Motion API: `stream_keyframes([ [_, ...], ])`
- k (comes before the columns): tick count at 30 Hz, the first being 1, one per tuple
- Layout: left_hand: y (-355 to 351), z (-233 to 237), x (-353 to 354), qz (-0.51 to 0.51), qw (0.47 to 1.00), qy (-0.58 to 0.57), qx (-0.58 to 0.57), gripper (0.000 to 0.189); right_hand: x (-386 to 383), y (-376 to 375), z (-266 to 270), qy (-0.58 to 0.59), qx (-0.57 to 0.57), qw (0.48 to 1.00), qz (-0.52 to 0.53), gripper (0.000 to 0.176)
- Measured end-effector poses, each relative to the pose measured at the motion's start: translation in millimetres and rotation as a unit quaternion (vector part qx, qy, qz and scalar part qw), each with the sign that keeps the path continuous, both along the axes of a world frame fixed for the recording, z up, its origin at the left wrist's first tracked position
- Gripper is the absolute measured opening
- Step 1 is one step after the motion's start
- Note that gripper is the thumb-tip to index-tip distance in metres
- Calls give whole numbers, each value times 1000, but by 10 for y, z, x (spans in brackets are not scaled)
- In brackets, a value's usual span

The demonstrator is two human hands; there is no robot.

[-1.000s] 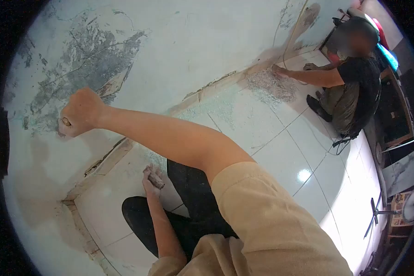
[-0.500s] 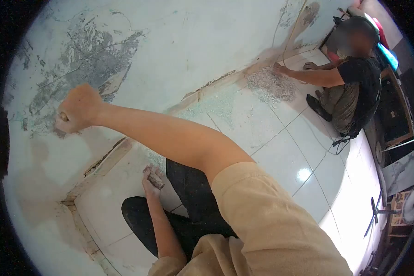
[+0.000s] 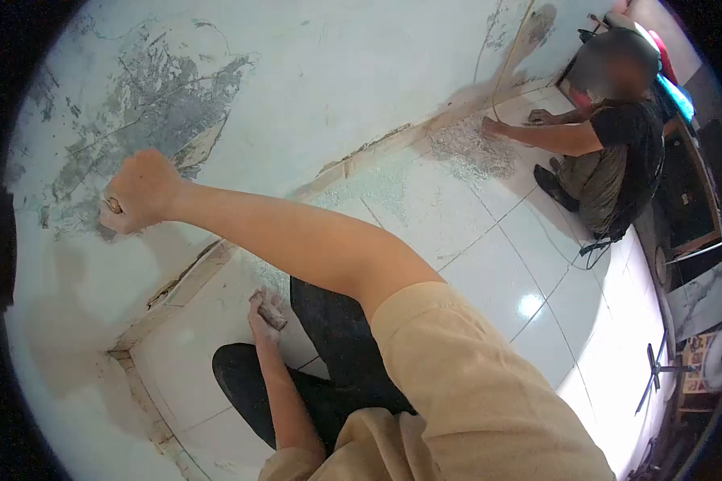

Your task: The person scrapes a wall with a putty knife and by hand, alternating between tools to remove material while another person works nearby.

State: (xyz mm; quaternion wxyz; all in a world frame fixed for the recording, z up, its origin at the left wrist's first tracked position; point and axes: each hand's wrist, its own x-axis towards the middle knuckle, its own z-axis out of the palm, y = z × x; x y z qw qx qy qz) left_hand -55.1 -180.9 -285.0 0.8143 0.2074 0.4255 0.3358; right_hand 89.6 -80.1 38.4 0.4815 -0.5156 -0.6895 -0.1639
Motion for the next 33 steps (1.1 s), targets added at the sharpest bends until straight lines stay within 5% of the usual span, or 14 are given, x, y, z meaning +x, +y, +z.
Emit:
stream_keyframes([
  [33, 24, -80, -24, -5, 1000, -9, 18, 55, 70, 69, -90, 8, -67, 998, -11, 37],
])
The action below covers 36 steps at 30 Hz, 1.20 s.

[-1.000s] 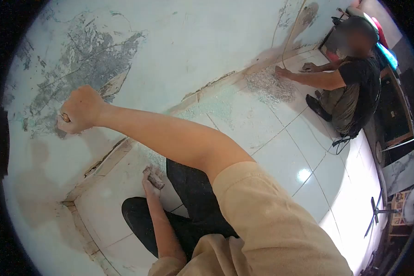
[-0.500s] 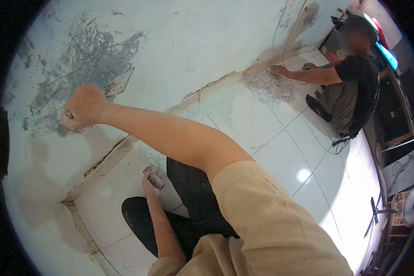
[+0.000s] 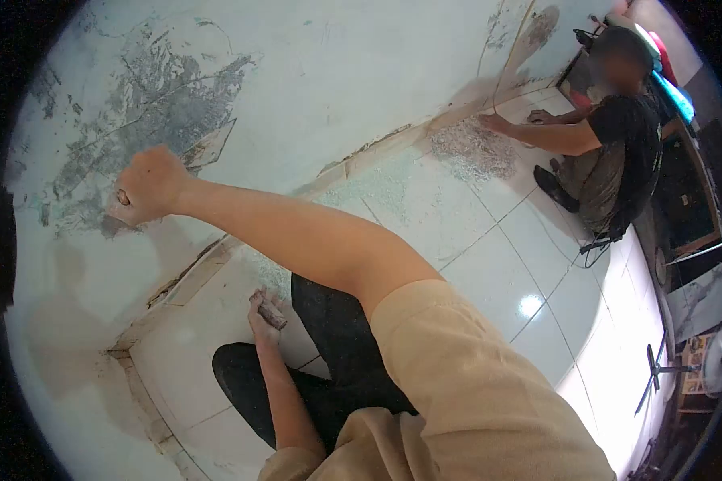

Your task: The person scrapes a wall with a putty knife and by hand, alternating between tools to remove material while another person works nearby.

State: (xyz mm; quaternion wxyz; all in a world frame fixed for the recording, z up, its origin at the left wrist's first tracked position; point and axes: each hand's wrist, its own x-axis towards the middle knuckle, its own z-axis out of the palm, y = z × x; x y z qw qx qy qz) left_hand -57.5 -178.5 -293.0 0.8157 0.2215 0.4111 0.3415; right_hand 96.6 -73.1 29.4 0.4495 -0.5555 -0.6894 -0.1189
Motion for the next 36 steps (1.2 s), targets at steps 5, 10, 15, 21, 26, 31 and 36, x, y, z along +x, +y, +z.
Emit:
stream_keyframes([
  [5, -27, 111, 29, -1, 1000, 13, 0, 54, -13, 19, -13, 1, -13, 1000, -11, 36],
  [10, -37, 139, 40, -2, 1000, 11, 0, 53, -6, 1, 4, -7, -28, 1000, -5, 35],
  [15, -2, 24, 10, 2, 1000, 5, -14, 53, 11, -5, 3, 6, -19, 1000, 3, 34],
  [21, -6, 53, 23, 1, 1000, 6, -12, 53, 30, 19, -17, -6, -21, 1000, -3, 34],
  [26, 3, 6, 15, 5, 1000, 3, -12, 54, -126, -39, 59, -7, 26, 1000, 7, 34],
  [31, 14, -62, 8, 9, 1000, 8, -12, 56, -428, -237, 290, -68, 185, 976, 89, 29],
  [36, -1, -4, 5, 13, 1000, -1, -12, 54, -263, -45, 13, -66, 143, 986, 59, 27],
])
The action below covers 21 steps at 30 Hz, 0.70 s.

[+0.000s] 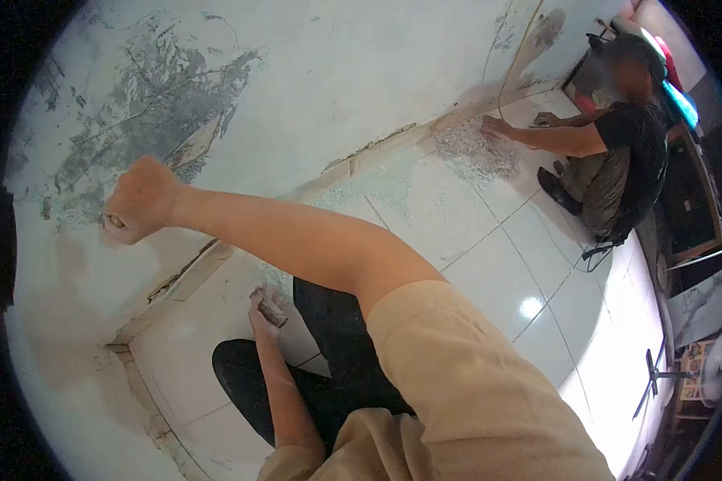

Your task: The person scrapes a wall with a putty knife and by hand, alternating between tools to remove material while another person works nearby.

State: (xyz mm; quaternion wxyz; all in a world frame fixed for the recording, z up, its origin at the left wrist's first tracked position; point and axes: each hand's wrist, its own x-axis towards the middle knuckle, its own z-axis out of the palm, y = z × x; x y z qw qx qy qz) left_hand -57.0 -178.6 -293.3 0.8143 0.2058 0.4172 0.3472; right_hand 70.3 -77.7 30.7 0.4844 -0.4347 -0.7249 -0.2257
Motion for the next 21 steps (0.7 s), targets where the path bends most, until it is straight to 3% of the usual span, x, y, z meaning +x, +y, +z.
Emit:
stream_keyframes([
  [2, 14, 22, 13, 9, 1000, -5, -11, 54, -63, -14, 35, -2, 13, 1000, -11, 27],
  [4, -3, 54, 29, -10, 1000, 19, 3, 54, -197, -139, 178, -24, 107, 993, 42, 29],
  [8, -19, 71, 15, -20, 999, 26, 7, 56, -34, 38, -20, -25, 75, 997, 0, 30],
  [10, -3, 47, -1, 3, 1000, 17, 8, 56, 32, 25, -37, -36, -2, 998, -57, 30],
  [13, 16, 44, -11, -22, 1000, -1, 9, 56, -141, -34, 72, -34, 89, 995, 9, 28],
  [17, -56, 114, 43, -14, 1000, 15, 2, 52, -66, -26, 40, -46, 44, 998, 8, 28],
  [19, -34, 112, 9, -3, 1000, 13, -4, 48, 47, 61, -46, -29, -8, 998, -53, 29],
  [21, 16, 27, -24, 1, 1000, 13, 1, 48, -23, 84, -47, -11, 10, 1000, -21, 29],
])
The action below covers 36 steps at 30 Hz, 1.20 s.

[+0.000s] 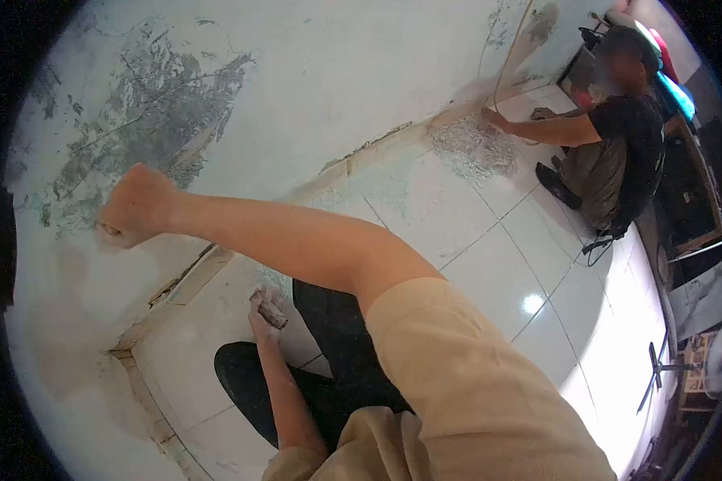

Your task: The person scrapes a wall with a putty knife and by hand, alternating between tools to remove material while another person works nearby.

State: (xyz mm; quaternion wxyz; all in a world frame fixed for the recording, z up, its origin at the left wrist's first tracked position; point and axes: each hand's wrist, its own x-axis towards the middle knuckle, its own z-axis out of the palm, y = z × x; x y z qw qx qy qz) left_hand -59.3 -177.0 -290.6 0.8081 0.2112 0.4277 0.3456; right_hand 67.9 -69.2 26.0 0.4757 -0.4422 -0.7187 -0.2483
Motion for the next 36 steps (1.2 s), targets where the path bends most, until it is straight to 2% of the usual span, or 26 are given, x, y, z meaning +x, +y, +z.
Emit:
stream_keyframes([
  [2, 39, -173, 4, 6, 1000, -6, 0, 47, -70, -68, 107, 11, 13, 999, 34, 28],
  [5, -5, -218, 15, -28, 998, -36, 43, 50, -50, -125, 127, -32, 18, 999, 6, 27],
  [7, -63, 163, 60, -17, 1000, 12, -17, 48, 111, -33, 20, -17, -58, 998, -16, 27],
  [11, -30, 87, 24, -11, 1000, -4, -2, 51, 120, 20, -1, -4, -70, 997, -27, 28],
  [13, -12, 2, 48, -24, 1000, -13, 2, 54, -30, -109, 140, 20, 26, 999, 40, 27],
  [16, -57, 128, 73, -32, 999, 13, 0, 55, -101, -18, 90, 2, 59, 998, 22, 28],
  [19, 4, -41, 2, -15, 1000, 10, -8, 51, 9, 13, -16, -23, 21, 999, -33, 29],
  [23, 37, -132, 17, -4, 1000, 6, 7, 53, -112, -23, 52, -34, 18, 999, -18, 32],
  [25, -5, -50, 41, -20, 1000, 11, 2, 56, -148, -12, 57, -31, 81, 995, 43, 33],
  [26, -28, -15, 49, -21, 1000, 12, 1, 56, -110, -14, 29, -31, 80, 995, 41, 33],
  [28, -20, -3, 33, -21, 1000, 11, 11, 59, -9, 6, -36, -68, 3, 998, -2, 33],
  [34, -11, -8, 45, -18, 1000, 3, 16, 60, -196, -10, 27, -70, 60, 995, 32, 29],
  [36, -51, 102, 43, -16, 1000, 1, 4, 57, -47, 26, -34, -67, 18, 998, 4, 27],
])
